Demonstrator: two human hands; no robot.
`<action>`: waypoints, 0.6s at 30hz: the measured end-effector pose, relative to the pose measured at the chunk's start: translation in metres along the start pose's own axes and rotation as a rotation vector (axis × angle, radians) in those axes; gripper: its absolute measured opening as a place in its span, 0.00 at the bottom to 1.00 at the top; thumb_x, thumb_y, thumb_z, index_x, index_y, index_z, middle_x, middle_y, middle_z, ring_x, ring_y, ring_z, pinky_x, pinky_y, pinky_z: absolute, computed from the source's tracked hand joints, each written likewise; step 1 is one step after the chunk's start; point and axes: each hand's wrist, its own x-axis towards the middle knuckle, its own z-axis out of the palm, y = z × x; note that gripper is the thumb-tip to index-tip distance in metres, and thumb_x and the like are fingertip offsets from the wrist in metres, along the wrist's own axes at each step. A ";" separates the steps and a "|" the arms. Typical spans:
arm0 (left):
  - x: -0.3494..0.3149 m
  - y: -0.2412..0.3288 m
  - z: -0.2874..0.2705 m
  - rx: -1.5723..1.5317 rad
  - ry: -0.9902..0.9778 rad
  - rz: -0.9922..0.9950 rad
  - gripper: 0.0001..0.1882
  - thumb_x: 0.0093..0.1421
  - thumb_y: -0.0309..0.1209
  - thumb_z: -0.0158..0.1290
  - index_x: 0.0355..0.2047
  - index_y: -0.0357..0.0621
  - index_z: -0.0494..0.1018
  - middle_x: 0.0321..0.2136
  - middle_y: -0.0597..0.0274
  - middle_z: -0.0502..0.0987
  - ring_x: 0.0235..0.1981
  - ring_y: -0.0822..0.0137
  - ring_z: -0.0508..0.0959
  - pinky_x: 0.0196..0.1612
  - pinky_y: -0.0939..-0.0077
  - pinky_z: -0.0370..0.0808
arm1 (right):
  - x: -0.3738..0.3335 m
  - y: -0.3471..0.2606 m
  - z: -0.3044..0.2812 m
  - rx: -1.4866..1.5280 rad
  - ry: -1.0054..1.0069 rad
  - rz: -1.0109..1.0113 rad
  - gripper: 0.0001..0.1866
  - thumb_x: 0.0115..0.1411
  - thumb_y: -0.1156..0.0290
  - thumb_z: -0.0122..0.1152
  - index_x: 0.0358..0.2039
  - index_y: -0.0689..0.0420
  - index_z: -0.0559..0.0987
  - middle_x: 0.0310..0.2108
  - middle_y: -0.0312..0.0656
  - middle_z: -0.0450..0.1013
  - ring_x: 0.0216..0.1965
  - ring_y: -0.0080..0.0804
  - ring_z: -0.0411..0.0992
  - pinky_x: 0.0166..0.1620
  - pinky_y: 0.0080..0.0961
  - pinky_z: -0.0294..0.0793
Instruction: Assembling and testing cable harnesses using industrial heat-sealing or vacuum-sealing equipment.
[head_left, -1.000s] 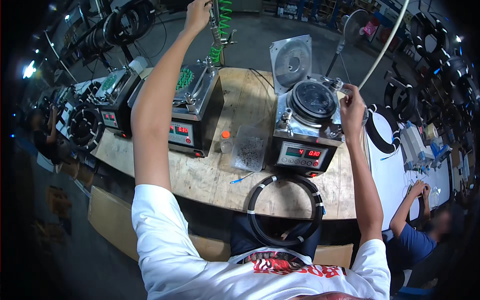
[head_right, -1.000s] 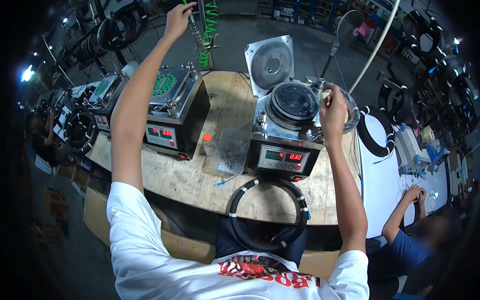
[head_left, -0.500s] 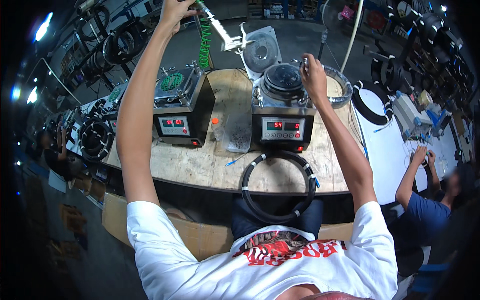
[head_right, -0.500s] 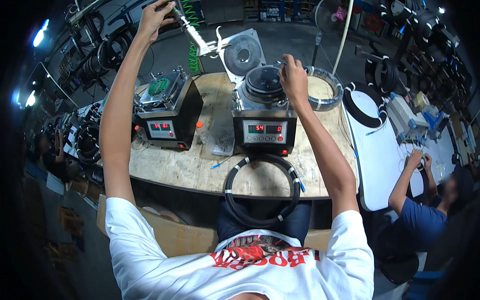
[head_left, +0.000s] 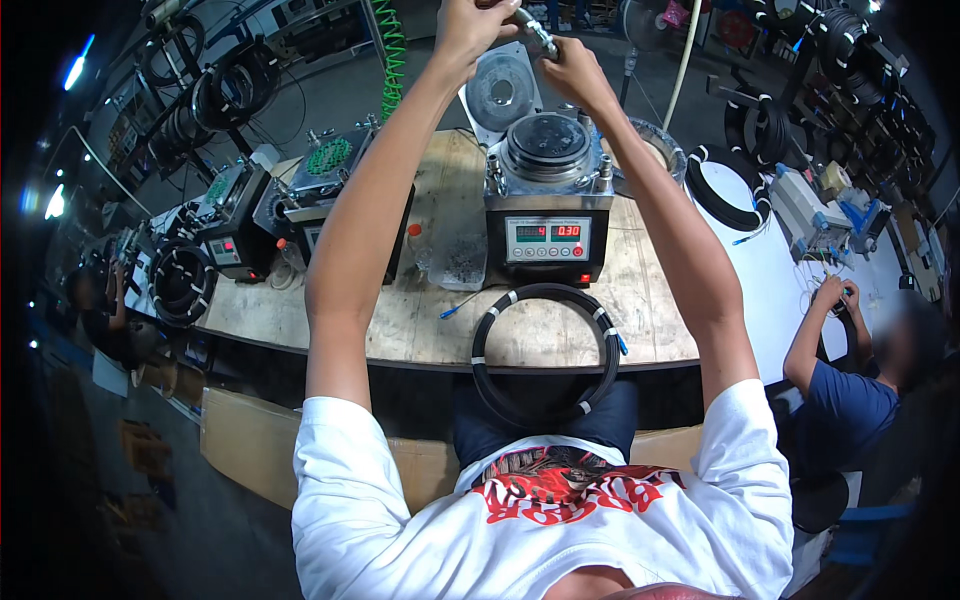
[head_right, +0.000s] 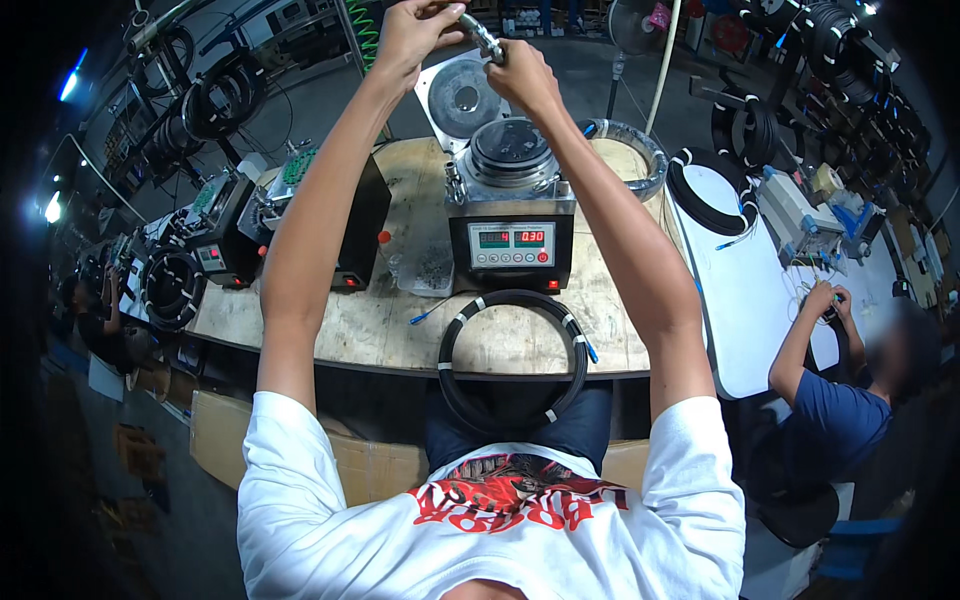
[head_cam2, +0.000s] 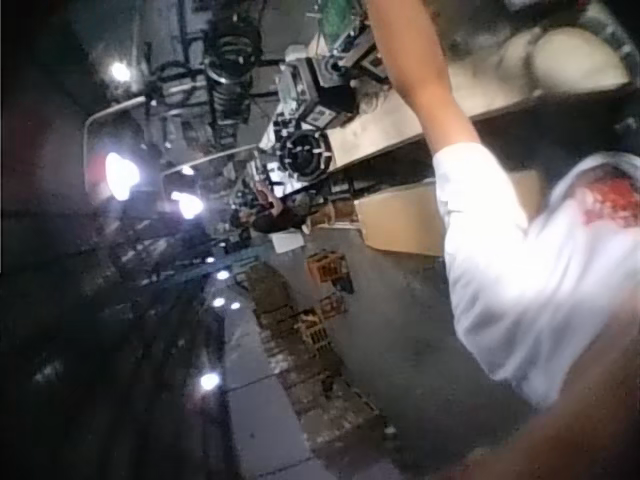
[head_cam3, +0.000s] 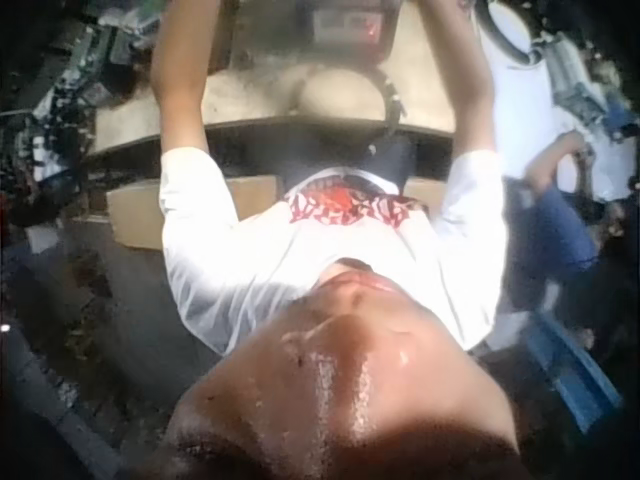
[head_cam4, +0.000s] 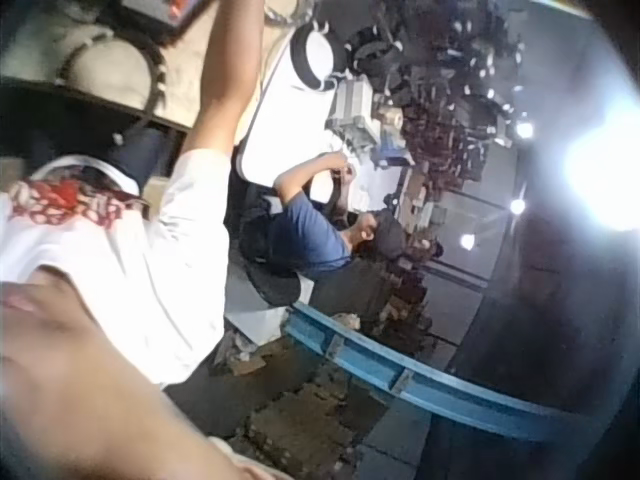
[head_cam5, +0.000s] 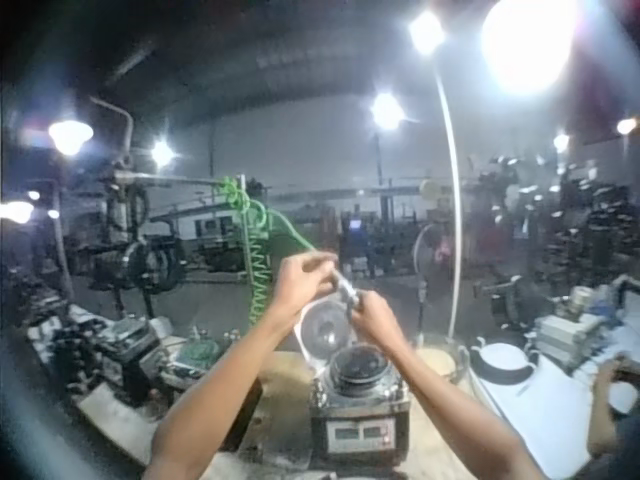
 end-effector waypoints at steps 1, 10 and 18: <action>-0.004 -0.005 -0.005 -0.150 -0.009 -0.005 0.17 0.66 0.22 0.52 0.55 0.36 0.74 0.42 0.56 0.79 0.39 0.65 0.82 0.39 0.72 0.83 | 0.000 -0.001 -0.002 0.020 -0.032 -0.080 0.18 0.54 0.68 0.58 0.46 0.55 0.82 0.32 0.53 0.79 0.38 0.55 0.77 0.45 0.42 0.75; -0.062 -0.153 -0.045 0.723 0.506 0.123 0.10 0.59 0.32 0.55 0.35 0.41 0.83 0.33 0.52 0.80 0.38 0.62 0.77 0.43 0.69 0.72 | -0.027 -0.022 -0.006 0.457 -0.239 0.016 0.15 0.55 0.75 0.52 0.40 0.58 0.84 0.21 0.29 0.66 0.21 0.16 0.65 0.29 0.19 0.73; -0.095 -0.194 -0.021 0.581 0.406 0.036 0.24 0.59 0.32 0.51 0.53 0.31 0.70 0.48 0.39 0.76 0.53 0.43 0.73 0.58 0.55 0.68 | -0.052 -0.043 0.001 0.528 -0.225 0.075 0.17 0.59 0.74 0.50 0.45 0.57 0.83 0.25 0.34 0.71 0.28 0.19 0.74 0.32 0.18 0.75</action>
